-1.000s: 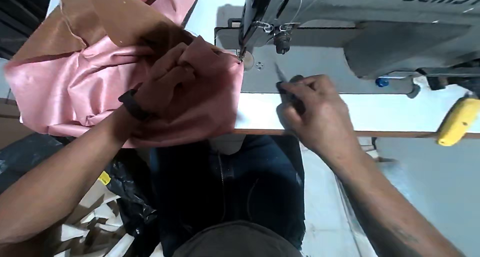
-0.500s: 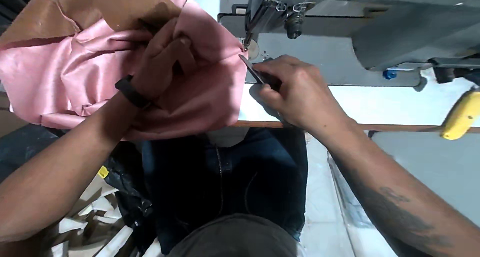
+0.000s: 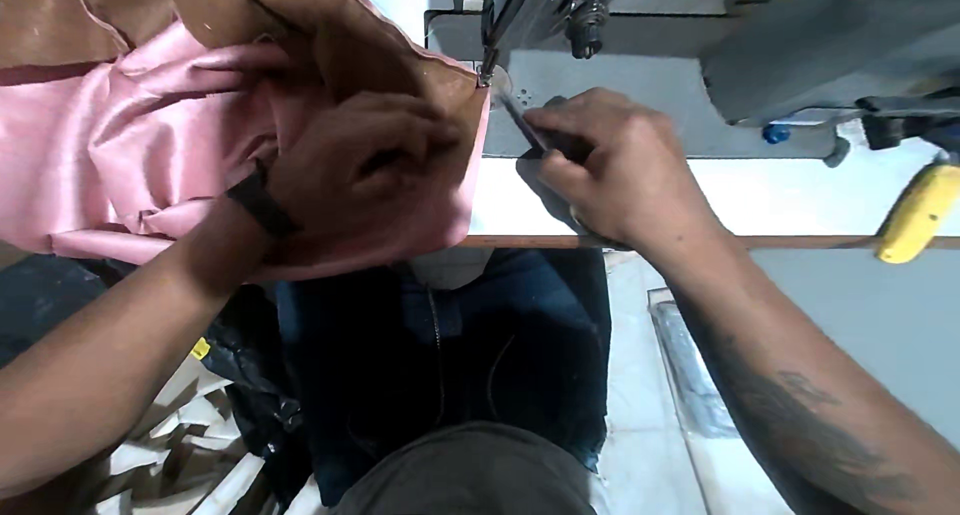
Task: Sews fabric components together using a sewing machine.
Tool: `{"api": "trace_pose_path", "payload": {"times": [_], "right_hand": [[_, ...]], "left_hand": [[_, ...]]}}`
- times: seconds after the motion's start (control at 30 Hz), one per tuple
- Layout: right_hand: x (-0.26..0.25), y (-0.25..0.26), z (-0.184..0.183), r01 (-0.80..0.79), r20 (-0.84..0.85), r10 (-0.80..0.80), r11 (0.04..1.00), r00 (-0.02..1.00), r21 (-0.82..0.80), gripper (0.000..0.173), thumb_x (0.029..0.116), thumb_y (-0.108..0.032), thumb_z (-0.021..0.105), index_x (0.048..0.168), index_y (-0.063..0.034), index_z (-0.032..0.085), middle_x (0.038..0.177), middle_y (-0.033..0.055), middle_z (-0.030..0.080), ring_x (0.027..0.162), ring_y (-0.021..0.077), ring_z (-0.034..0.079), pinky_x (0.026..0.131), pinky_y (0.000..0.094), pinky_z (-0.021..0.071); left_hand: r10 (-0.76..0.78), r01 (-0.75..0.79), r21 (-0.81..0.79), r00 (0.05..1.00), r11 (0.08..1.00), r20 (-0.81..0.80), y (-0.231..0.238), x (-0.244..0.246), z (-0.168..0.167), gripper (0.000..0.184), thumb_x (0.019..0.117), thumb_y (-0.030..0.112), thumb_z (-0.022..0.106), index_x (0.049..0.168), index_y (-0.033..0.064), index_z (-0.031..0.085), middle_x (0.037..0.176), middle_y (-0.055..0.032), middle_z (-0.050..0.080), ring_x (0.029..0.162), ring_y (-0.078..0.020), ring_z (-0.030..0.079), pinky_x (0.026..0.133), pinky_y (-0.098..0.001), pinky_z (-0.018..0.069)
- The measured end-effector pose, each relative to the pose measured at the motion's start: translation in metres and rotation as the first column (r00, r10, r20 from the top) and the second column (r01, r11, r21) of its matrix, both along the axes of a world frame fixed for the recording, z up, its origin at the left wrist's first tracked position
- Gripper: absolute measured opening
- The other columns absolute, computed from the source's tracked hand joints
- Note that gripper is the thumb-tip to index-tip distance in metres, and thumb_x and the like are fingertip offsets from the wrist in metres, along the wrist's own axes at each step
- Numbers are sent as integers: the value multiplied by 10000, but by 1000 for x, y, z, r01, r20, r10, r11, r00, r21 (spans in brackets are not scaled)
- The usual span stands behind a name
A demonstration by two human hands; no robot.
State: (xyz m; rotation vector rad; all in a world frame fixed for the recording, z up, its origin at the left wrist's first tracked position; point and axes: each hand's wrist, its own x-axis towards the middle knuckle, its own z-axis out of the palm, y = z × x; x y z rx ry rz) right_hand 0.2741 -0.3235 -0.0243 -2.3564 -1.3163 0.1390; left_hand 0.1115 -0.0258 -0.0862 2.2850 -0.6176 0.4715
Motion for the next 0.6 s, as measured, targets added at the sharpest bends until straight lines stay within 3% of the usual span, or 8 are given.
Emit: {"api": "trace_pose_path", "payload": {"times": [0.07, 0.13, 0.33, 0.6], "right_hand": [[-2, 2, 1, -43, -28, 43, 999, 999, 19, 354, 943, -249, 598, 1268, -184, 722, 1171, 39, 673, 988, 136, 654, 821, 358, 567], [2, 5, 0, -70, -21, 70, 997, 997, 15, 357, 943, -242, 590, 1266, -174, 723, 1172, 49, 677, 998, 152, 656, 827, 370, 563], [11, 11, 0, -97, -7, 97, 995, 995, 5, 361, 941, -232, 584, 1271, -181, 721, 1154, 55, 663, 964, 165, 648, 799, 386, 556], [18, 11, 0, -114, 2, 114, 993, 994, -33, 353, 939, -264, 604, 1258, -193, 738, 1142, 52, 659, 981, 182, 646, 809, 414, 555]], "left_hand": [[-34, 46, 147, 996, 988, -85, -19, -4, 26, 266, 1022, 210, 498, 1129, 123, 725, 1430, -15, 630, 1413, -236, 505, 1192, -489, 405], [-63, 80, 186, 993, 979, -100, -25, -5, 30, 258, 1017, 176, 500, 1126, 94, 719, 1400, -34, 652, 1397, -259, 521, 1192, -502, 400], [7, 42, 291, 986, 956, -166, -38, -8, 43, 319, 1046, 227, 507, 1297, 159, 690, 1419, -3, 637, 1407, -217, 514, 1215, -465, 389], [148, -83, 390, 979, 917, -139, -80, -11, 49, 309, 1060, 273, 506, 1283, 147, 679, 1346, -9, 679, 1393, -204, 531, 1220, -446, 381]]}}
